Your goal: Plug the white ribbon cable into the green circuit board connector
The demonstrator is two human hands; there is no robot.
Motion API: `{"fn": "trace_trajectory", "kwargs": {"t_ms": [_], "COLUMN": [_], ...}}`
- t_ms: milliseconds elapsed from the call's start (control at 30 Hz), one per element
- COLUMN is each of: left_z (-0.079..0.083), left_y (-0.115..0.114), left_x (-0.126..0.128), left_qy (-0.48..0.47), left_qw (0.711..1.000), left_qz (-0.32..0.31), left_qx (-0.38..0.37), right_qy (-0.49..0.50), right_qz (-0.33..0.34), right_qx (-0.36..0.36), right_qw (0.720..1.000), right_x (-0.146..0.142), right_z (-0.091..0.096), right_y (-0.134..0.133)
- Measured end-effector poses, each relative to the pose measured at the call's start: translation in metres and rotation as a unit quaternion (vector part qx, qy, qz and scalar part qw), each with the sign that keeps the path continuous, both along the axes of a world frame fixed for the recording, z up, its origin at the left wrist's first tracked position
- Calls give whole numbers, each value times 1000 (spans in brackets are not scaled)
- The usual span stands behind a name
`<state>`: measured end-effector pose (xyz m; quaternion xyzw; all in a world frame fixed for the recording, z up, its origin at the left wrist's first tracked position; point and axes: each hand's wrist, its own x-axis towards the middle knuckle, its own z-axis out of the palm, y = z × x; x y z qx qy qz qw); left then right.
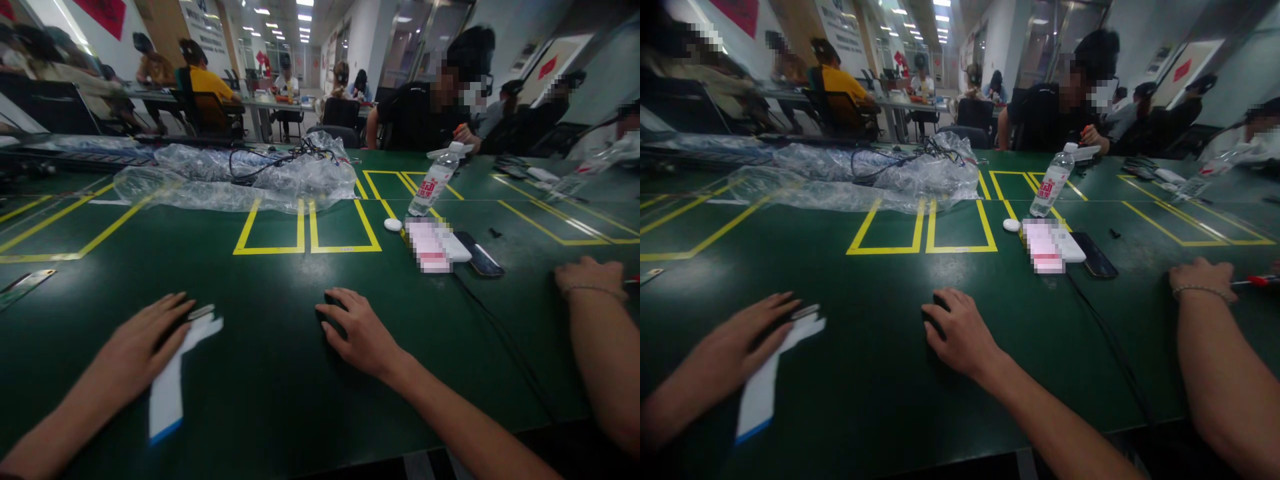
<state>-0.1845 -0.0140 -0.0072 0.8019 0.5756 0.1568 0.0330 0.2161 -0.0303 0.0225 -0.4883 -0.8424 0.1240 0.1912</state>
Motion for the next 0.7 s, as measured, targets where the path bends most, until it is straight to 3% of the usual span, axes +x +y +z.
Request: {"fn": "trace_trajectory", "kwargs": {"t_ms": [133,233,333,700], "left_z": [-3,2,4,4], "left_y": [12,21,25,25], "left_x": [100,149,160,151], "left_qy": [33,27,16,0], "left_qw": [994,990,990,989], "left_qz": [-107,-136,-136,-148], "left_qx": [5,18,16,11], "right_qy": [-25,-33,-49,-78], "right_qz": [7,3,6,10], "right_qx": [0,4,10,11], "right_qw": [1000,999,999,997], "right_x": [-2,-3,-5,-8], "right_z": [-1,-2,-2,-3], "right_y": [-1,-1,-2,-3]}}
